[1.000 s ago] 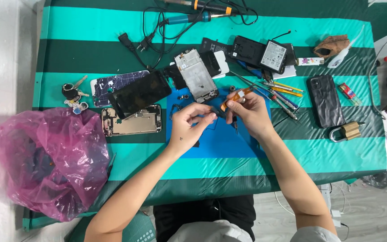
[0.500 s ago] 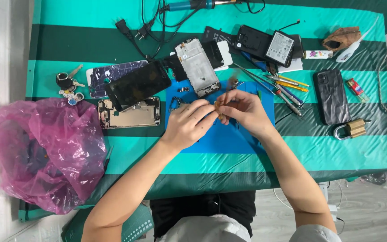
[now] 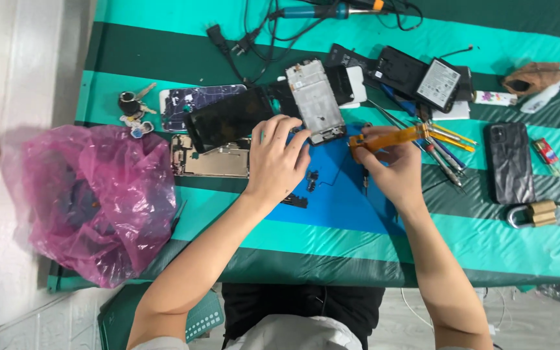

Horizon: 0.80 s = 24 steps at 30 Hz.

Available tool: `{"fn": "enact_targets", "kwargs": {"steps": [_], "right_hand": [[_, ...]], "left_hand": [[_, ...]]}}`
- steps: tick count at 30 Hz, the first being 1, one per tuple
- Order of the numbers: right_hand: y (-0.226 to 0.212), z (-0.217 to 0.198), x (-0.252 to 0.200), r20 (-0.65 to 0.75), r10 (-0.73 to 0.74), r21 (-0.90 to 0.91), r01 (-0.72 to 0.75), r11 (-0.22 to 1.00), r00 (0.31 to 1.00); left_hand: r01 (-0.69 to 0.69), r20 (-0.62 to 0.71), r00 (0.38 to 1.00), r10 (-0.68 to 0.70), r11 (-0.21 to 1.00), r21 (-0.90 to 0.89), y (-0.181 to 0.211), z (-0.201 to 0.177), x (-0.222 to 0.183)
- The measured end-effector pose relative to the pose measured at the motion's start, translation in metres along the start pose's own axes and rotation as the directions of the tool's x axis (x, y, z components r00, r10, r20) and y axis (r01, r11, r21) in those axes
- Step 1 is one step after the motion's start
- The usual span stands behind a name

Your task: Repairing a mobile phone by manipulating internal components and connecting ribbon cables

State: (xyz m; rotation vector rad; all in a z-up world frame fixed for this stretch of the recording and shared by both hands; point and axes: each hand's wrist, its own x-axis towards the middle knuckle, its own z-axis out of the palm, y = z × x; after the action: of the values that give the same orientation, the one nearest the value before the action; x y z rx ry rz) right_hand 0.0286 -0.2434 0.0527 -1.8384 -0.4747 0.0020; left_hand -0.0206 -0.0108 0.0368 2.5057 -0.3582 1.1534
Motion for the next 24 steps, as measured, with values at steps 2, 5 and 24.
{"fn": "enact_targets", "kwargs": {"steps": [2,5,24], "right_hand": [[0.006,0.001,-0.004,0.006,-0.01,-0.05,0.011,0.999,1.0],[0.002,0.001,-0.003,0.029,-0.072,-0.193,0.076,0.978,0.997],[0.017,-0.021,0.014,-0.047,-0.393,-0.544,0.306,0.781,0.918]], "left_hand": [[0.041,0.044,0.998,-0.041,0.999,0.01,-0.005,0.001,-0.004],[0.095,0.104,0.99,-0.097,0.995,0.02,-0.007,0.0,-0.009],[0.161,0.083,0.982,-0.167,0.983,0.083,-0.025,0.012,-0.005]]}}
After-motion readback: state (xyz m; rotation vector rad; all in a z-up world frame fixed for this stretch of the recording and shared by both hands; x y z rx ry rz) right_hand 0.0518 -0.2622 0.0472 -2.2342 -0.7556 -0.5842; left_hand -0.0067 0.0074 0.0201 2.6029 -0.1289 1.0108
